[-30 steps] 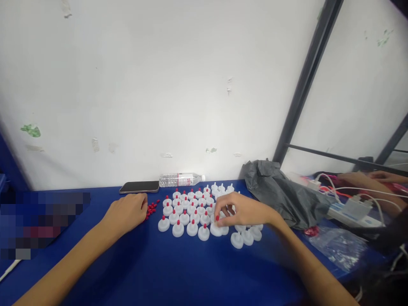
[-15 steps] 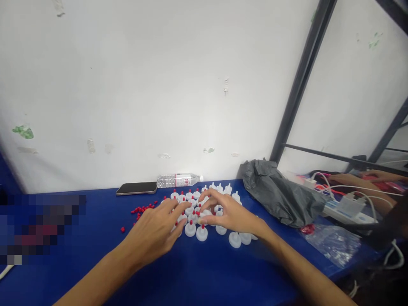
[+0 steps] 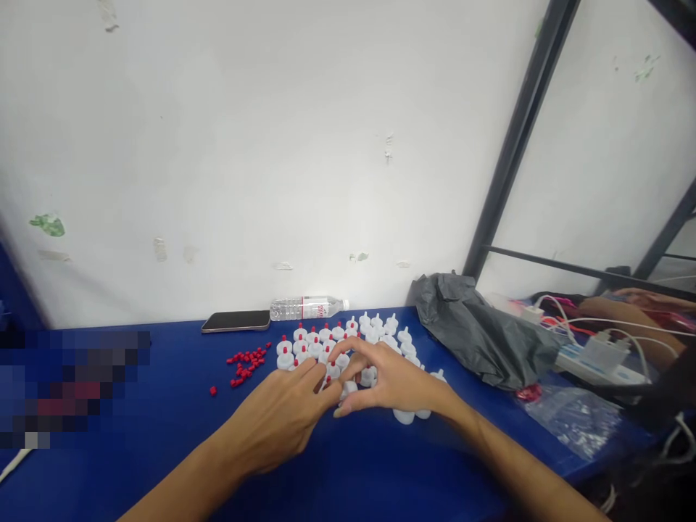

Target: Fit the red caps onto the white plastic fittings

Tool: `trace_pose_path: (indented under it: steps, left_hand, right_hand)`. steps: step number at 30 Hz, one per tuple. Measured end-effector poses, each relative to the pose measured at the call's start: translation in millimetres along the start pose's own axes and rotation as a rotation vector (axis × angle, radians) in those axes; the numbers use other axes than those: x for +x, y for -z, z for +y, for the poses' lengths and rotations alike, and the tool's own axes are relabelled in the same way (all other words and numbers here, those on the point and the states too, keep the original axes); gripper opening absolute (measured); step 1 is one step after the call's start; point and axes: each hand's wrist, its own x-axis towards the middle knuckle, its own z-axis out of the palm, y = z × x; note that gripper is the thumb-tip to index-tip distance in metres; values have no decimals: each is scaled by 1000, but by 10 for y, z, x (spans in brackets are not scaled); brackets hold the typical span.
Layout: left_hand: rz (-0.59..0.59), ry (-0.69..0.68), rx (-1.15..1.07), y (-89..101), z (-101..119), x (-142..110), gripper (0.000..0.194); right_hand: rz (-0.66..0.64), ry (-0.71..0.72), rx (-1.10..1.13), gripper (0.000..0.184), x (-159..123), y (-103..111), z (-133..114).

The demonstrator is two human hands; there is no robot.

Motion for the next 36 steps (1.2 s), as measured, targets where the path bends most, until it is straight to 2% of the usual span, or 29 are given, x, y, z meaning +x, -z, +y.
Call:
trace_pose_path:
  steps: [3, 5, 7, 10, 13, 17, 19, 22, 25, 31, 36]
  left_hand:
    - [-26, 11, -60, 61, 58, 43, 32]
    - [3, 54, -129, 97, 60, 52, 19]
    - [54, 123, -203, 138, -14, 22, 24]
    - [153, 301, -229, 219, -289, -84, 41]
    - [192, 514, -102, 272, -634, -181, 38]
    - [56, 618, -39, 194, -884, -214, 32]
    - [-26, 588, -31, 115, -910, -214, 31]
    - [-122, 527, -10, 28, -916, -225, 31]
    - [-153, 529, 24, 13, -940, -250, 29]
    - [-234, 592, 8, 10, -1027, -313, 29]
    - [-269, 612, -23, -34, -1082, -366, 32]
  right_hand:
    - [8, 33, -112, 50, 22, 17, -5]
    - [55, 79, -238, 45, 25, 66, 6]
    - [134, 112, -378, 36, 3, 171, 42]
    - [263, 58, -449, 19, -67, 399, 112]
    - [323, -10, -396, 17, -128, 567, 127]
    - [262, 36, -328, 25, -134, 551, 70]
    - [193, 52, -329, 27, -126, 498, 55]
    - [32, -16, -290, 31, -130, 451, 65]
    - [-77, -74, -236, 34, -145, 445, 81]
    - [-133, -110, -219, 35, -147, 434, 61]
    - [-69, -126, -247, 36, -117, 391, 52]
